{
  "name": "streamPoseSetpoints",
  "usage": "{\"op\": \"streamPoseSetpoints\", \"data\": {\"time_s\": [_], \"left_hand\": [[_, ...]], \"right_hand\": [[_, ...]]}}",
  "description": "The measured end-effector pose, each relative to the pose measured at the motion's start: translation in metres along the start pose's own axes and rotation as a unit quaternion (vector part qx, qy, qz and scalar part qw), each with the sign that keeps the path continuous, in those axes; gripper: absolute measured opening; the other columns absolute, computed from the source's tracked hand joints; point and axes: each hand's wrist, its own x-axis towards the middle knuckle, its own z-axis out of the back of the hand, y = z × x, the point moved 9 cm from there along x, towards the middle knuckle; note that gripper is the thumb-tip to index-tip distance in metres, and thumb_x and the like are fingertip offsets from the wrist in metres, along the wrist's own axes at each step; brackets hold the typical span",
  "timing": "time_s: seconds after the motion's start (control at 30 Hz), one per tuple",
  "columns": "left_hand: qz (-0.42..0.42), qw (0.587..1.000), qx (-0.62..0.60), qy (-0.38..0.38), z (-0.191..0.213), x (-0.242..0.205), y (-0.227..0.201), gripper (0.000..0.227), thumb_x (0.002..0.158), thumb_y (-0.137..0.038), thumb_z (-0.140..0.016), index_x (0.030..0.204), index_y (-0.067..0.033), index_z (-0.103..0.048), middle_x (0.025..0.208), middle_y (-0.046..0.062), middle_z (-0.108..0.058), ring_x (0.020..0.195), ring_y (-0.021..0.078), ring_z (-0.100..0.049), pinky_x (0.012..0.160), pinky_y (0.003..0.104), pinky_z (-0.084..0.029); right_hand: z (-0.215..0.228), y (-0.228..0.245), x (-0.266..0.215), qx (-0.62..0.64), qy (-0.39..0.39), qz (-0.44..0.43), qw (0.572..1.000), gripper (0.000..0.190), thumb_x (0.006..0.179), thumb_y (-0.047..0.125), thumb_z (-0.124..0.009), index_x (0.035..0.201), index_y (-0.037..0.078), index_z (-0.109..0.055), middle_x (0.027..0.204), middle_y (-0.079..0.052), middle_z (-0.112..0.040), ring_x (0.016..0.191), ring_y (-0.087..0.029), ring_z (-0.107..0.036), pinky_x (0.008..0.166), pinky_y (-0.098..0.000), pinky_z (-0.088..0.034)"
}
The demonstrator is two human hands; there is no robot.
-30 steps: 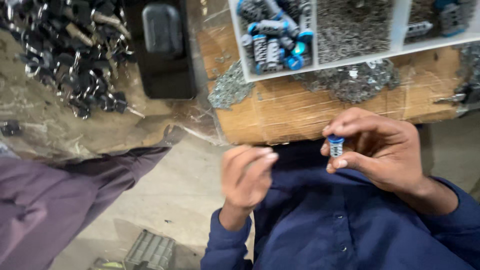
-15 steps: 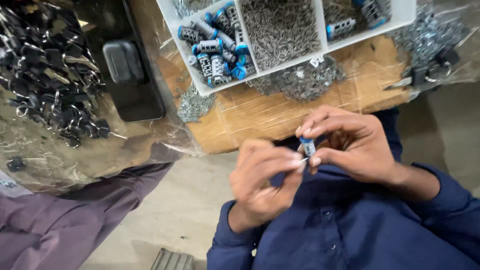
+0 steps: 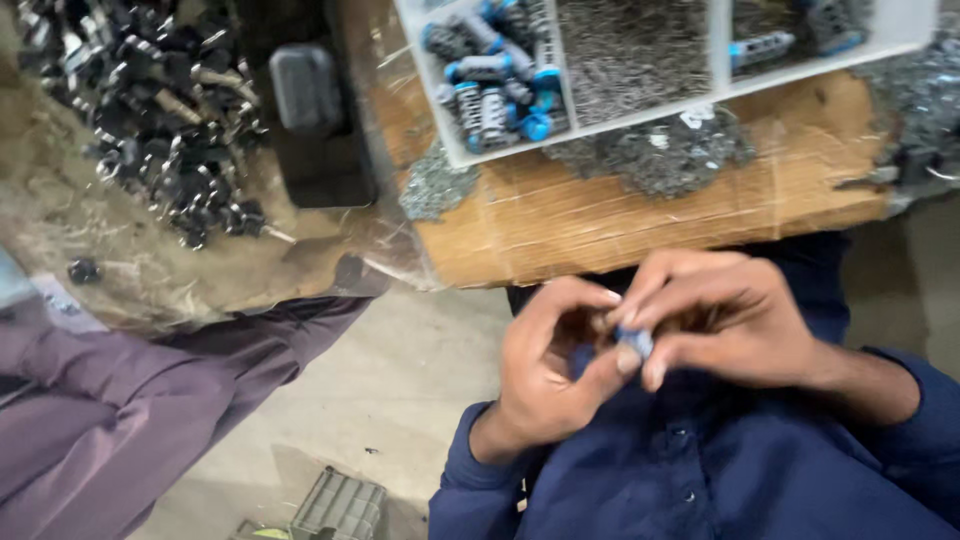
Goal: The person repeatedly picks small metal pins and blue plastic key blanks from a compartmentalized tray and inserts the pins into the blanks by hand. The assembled units are placed back into the tray or on the table.
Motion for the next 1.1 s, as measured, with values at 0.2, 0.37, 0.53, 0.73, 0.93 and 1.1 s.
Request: {"op": "streamPoseSetpoints", "data": {"time_s": [0.2,0.37,0.53,0.73,0.93,1.1], "left_hand": [[-0.223,0.704,0.632,-0.234,0.029,0.001,-0.062,0.05,0.08,-0.025,-0.082,0.121,0.0036,-0.073,0.103,0.016,-0.058,0.09,0.0334,-0.054,0.086,0.044,-0.045],[-0.295,0.77,0.55,-0.134,0.033,-0.009,-0.047,0.022,0.093,-0.007,-0.077,0.115,-0.0067,-0.073,0.112,0.01,-0.064,0.104,0.0304,-0.059,0.092,0.039,-0.05],[-0.272,0.893,0.295,-0.204,0.047,-0.021,-0.031,0.014,0.096,0.005,-0.073,0.106,-0.0038,-0.068,0.102,0.008,-0.07,0.093,0.0224,-0.069,0.083,0.032,-0.057],[-0.361,0.766,0.492,-0.201,0.019,-0.022,-0.04,0.018,0.089,0.006,-0.069,0.104,-0.0024,-0.066,0.096,0.011,-0.068,0.091,0.0289,-0.064,0.085,0.041,-0.05],[-0.261,0.829,0.408,-0.279,0.045,-0.021,-0.038,0.014,0.093,0.011,-0.065,0.102,-0.0007,-0.066,0.097,0.012,-0.067,0.088,0.0285,-0.062,0.081,0.037,-0.05],[-0.235,0.95,0.206,-0.016,-0.016,-0.013,-0.04,0.009,0.095,0.006,-0.069,0.101,0.0008,-0.065,0.098,0.013,-0.066,0.091,0.0274,-0.065,0.08,0.034,-0.054]], "right_hand": [[0.022,-0.006,-0.011,0.105,-0.136,-0.024,0.985,0.034,0.086,-0.019,-0.068,0.117,-0.005,-0.069,0.123,-0.024,-0.063,0.097,-0.028,-0.074,0.064,-0.036,-0.07],[0.021,-0.008,-0.009,0.102,-0.141,-0.032,0.984,0.034,0.086,-0.019,-0.067,0.117,-0.006,-0.069,0.123,-0.023,-0.062,0.097,-0.027,-0.074,0.065,-0.0349,-0.07],[0.016,-0.017,-0.002,0.085,-0.151,-0.048,0.984,0.034,0.085,-0.018,-0.069,0.116,-0.005,-0.068,0.125,-0.022,-0.063,0.096,-0.027,-0.075,0.065,-0.0333,-0.069],[0.013,-0.009,0.002,0.115,-0.153,-0.037,0.981,0.035,0.086,-0.019,-0.069,0.117,-0.004,-0.068,0.126,-0.022,-0.062,0.098,-0.026,-0.074,0.064,-0.0334,-0.07],[0.024,-0.01,-0.004,0.114,-0.174,-0.033,0.977,0.035,0.084,-0.018,-0.07,0.117,-0.004,-0.068,0.126,-0.02,-0.063,0.099,-0.025,-0.074,0.063,-0.0327,-0.07],[0.026,0.001,-0.011,0.093,-0.174,-0.034,0.98,0.035,0.085,-0.017,-0.07,0.117,-0.003,-0.068,0.126,-0.019,-0.062,0.099,-0.024,-0.073,0.063,-0.0316,-0.069]]}}
